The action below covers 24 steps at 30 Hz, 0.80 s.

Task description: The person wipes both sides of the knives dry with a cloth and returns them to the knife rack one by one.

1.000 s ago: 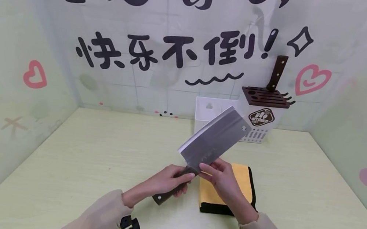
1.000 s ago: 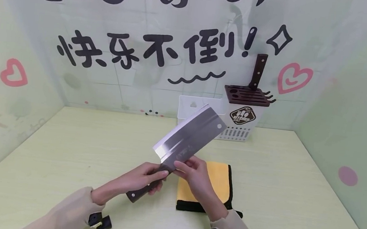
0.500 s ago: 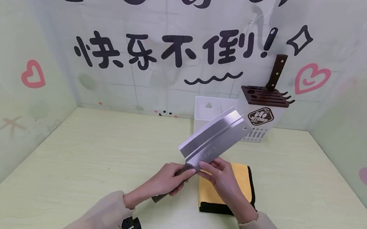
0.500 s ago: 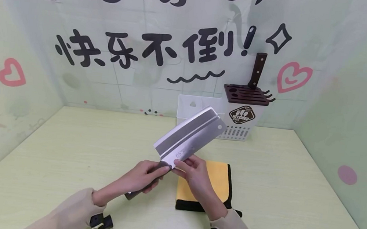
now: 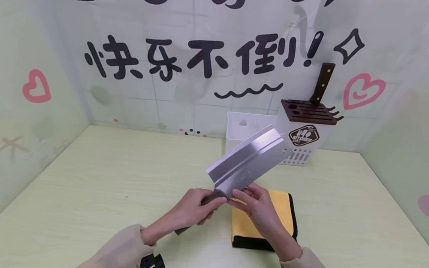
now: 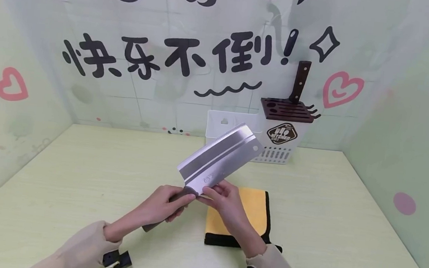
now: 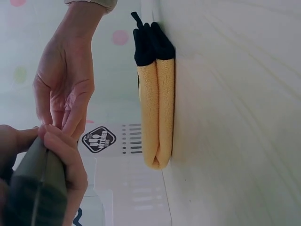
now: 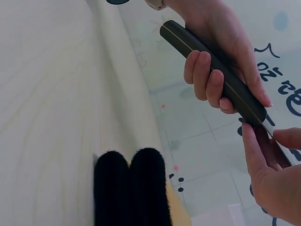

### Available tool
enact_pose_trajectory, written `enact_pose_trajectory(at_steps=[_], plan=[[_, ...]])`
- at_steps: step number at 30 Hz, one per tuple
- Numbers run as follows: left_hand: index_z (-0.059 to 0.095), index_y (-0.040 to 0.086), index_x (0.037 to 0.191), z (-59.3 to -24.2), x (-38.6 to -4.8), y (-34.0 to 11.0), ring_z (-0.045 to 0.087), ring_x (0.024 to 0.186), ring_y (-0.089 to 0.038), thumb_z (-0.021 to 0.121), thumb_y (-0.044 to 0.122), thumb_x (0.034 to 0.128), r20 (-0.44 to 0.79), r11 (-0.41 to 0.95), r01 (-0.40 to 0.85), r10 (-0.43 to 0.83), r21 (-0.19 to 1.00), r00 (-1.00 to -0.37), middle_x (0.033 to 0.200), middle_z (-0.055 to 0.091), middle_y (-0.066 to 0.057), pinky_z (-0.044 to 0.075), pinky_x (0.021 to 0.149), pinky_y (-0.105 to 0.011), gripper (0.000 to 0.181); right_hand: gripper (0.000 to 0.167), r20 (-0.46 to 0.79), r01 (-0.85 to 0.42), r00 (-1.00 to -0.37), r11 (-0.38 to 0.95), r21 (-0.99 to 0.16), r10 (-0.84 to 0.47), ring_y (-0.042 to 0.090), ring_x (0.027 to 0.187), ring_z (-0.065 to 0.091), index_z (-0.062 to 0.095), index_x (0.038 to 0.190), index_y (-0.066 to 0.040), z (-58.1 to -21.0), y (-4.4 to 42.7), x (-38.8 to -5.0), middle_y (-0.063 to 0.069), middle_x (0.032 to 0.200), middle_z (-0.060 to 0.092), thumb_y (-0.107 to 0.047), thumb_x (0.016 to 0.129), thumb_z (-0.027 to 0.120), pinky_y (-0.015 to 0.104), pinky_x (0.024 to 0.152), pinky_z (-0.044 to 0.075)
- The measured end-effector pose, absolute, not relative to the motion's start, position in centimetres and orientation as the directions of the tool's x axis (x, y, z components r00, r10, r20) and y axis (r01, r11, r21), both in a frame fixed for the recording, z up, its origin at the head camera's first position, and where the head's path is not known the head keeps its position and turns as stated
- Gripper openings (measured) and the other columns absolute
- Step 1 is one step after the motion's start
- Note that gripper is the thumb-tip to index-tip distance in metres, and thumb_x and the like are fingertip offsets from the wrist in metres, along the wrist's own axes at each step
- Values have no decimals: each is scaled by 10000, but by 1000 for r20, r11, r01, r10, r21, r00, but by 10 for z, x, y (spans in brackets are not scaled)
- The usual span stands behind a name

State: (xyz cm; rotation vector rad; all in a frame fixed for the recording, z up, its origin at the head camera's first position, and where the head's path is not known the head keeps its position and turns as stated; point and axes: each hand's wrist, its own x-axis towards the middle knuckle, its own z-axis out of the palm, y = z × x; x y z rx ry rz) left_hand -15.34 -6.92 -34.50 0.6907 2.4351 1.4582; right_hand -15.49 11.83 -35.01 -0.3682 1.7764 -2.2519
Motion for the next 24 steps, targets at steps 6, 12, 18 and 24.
enact_pose_trajectory(at_steps=[6, 12, 18, 24], plan=[[516, 7, 710, -344, -154, -73, 423, 373, -73, 493, 359, 907, 48, 397, 273, 492, 876, -869, 499, 463, 12, 336, 363, -212, 404, 465, 64, -8, -914, -141, -990, -400, 190, 978, 587, 384, 1294, 33, -351, 122, -154, 196, 1226, 499, -181, 906, 524, 358, 869, 448], [512, 22, 685, -345, -158, -78, 436, 372, -82, 485, 397, 902, 29, 417, 253, 474, 873, -880, 492, 471, 16, 360, 368, -235, 435, 389, 95, -172, -881, 127, -977, -463, 257, 986, 580, 466, 1206, 52, -351, 128, -154, 213, 1118, 553, -214, 922, 496, 328, 851, 465], [518, 1, 676, -344, -159, -84, 429, 366, -91, 494, 405, 895, 7, 431, 215, 435, 876, -900, 483, 474, 14, 359, 370, -237, 460, 335, 144, -505, -817, 572, -646, -559, 288, 1025, 534, 546, 1112, 39, -353, 139, -145, 177, 1130, 542, -211, 889, 554, 387, 831, 462], [510, 14, 672, -347, -159, -90, 425, 360, -85, 492, 414, 893, -4, 443, 204, 425, 873, -905, 479, 477, 13, 364, 364, -242, 458, 564, -8, -551, -786, 706, -445, -619, 420, 1172, 364, 453, 1208, 55, -351, 149, -133, 291, 1273, 373, -278, 802, 660, 526, 904, 360]])
